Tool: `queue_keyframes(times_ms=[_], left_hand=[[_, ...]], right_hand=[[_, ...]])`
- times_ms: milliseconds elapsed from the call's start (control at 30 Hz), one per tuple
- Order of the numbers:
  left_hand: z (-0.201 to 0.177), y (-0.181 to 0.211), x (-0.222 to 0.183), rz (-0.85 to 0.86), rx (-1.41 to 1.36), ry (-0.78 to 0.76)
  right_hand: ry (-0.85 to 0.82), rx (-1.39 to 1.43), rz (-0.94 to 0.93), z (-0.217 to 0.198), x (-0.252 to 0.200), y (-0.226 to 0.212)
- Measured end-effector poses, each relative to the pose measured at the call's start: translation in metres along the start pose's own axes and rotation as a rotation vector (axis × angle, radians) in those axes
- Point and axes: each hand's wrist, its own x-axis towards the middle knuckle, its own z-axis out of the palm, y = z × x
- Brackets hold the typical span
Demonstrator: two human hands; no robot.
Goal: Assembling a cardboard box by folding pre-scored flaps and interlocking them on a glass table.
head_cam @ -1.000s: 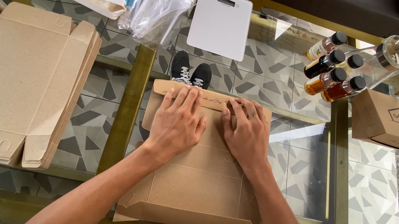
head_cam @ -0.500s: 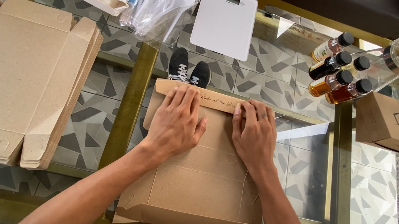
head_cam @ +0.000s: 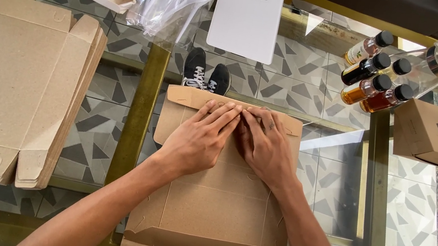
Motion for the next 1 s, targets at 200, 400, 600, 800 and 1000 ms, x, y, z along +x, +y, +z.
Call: queue_keyframes(times_ms=[200,400,600,800,1000], left_hand=[[-0.001,0.0,-0.001,-0.014,-0.007,-0.037],[-0.005,0.002,0.003,-0.168,-0.026,-0.207],[-0.016,0.006,0.006,-0.301,-0.005,-0.311],[-0.02,0.007,0.005,-0.463,0.017,-0.296],[-0.019,0.005,0.006,-0.504,0.021,-0.299]], right_hand=[[-0.004,0.009,-0.015,-0.001,-0.001,-0.002],[0.058,-0.012,0.058,0.002,-0.006,0.001],[0.093,-0.066,0.149,-0.004,-0.009,0.001],[0.127,-0.12,0.258,-0.01,-0.011,0.001],[0.133,-0.128,0.235,0.001,-0.015,0.01]])
